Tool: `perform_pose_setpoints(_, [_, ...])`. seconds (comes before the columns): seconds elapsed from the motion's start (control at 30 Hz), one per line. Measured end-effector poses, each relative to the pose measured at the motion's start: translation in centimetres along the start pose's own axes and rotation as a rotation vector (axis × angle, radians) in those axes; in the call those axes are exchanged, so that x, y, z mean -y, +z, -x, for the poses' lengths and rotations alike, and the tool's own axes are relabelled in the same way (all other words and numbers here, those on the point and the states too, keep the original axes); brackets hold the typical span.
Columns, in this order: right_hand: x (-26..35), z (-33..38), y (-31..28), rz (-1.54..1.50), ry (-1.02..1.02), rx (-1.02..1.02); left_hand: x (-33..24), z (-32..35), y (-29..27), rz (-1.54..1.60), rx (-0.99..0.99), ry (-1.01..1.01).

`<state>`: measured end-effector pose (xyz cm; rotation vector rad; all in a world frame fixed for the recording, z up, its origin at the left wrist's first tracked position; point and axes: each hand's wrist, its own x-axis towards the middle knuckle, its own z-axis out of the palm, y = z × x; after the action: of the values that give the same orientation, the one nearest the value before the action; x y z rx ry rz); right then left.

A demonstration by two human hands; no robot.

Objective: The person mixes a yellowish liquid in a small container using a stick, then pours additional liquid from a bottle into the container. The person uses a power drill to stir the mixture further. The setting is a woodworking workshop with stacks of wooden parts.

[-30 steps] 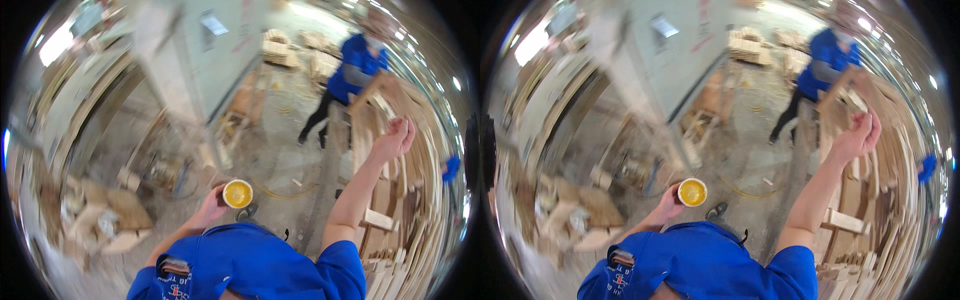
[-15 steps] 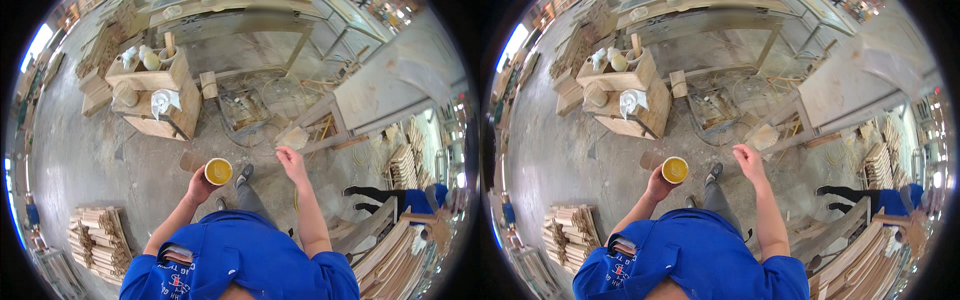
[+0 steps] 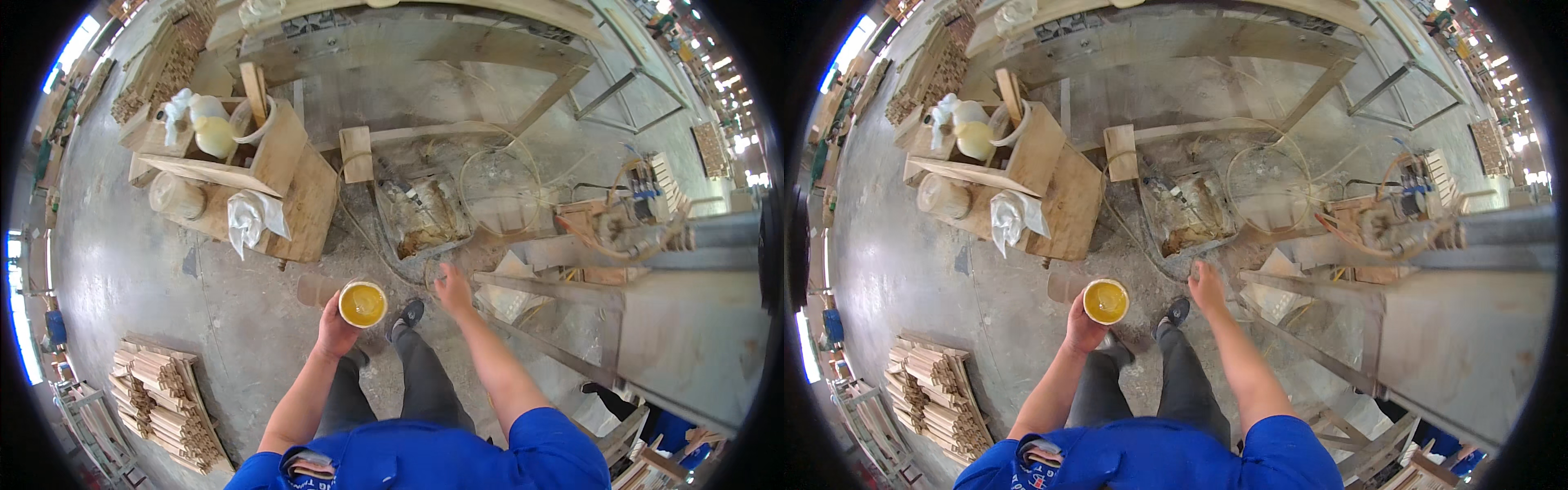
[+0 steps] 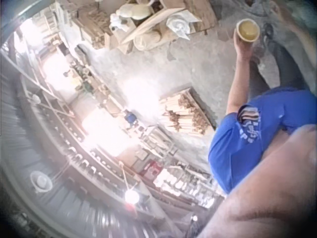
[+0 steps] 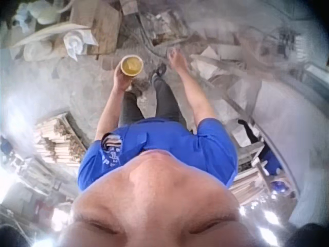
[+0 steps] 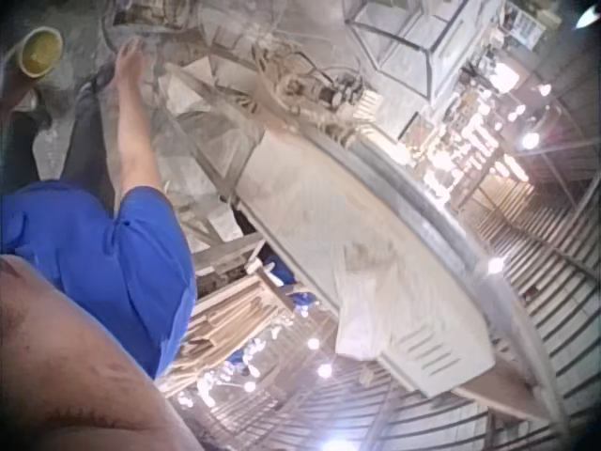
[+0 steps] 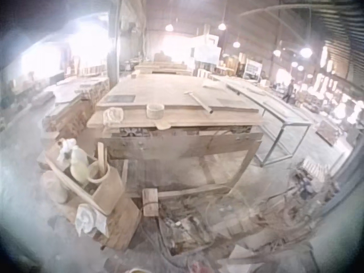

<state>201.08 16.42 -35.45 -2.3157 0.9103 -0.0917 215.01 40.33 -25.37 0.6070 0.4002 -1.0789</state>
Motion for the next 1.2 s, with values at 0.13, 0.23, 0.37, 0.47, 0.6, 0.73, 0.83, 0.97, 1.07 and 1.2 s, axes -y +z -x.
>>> perform_pose_setpoints(0.13, [-4.8, -9.3, 5.9, 0.201, 0.119, 0.065, -0.5, -8.2, -1.4, 0.023, 0.050, 0.015])
perform_pose_setpoints(0.23, [-5.9, -16.3, 10.2, 0.301, 0.115, 0.032, -1.1, -13.7, -4.8, 0.034, 0.071, 0.029])
perform_pose_setpoints(0.37, [-8.1, -23.7, 17.0, 0.241, 0.166, -0.007, -0.7, -18.6, -11.2, -0.158, -0.004, 0.135])
perform_pose_setpoints(0.47, [-10.1, -27.9, 21.5, 0.283, 0.168, 0.021, -1.6, -20.9, -15.7, -0.013, -0.003, 0.038])
perform_pose_setpoints(0.6, [-12.1, -33.4, 26.1, 0.283, 0.210, -0.001, -2.0, -21.9, -19.3, -0.022, -0.087, 0.072])
perform_pose_setpoints(0.73, [-13.1, -37.3, 29.3, 0.278, 0.264, -0.046, -2.3, -21.9, -21.3, 0.025, -0.094, 0.149])
perform_pose_setpoints(0.83, [-13.7, -38.3, 31.2, 0.237, 0.346, -0.037, -2.7, -21.8, -21.6, -0.006, -0.066, 0.185])
perform_pose_setpoints(0.97, [-15.5, -38.6, 30.8, 0.138, 0.320, -0.095, -2.5, -21.7, -21.2, -0.062, -0.038, 0.220])
perform_pose_setpoints(1.07, [-15.5, -38.0, 30.2, -0.006, 0.088, -0.233, -2.1, -21.8, -22.8, -0.171, -0.011, 0.279])
perform_pose_setpoints(1.2, [-13.0, -36.2, 25.5, -0.516, -0.242, -0.341, -1.5, -23.1, -22.8, -0.147, 0.028, 0.300])
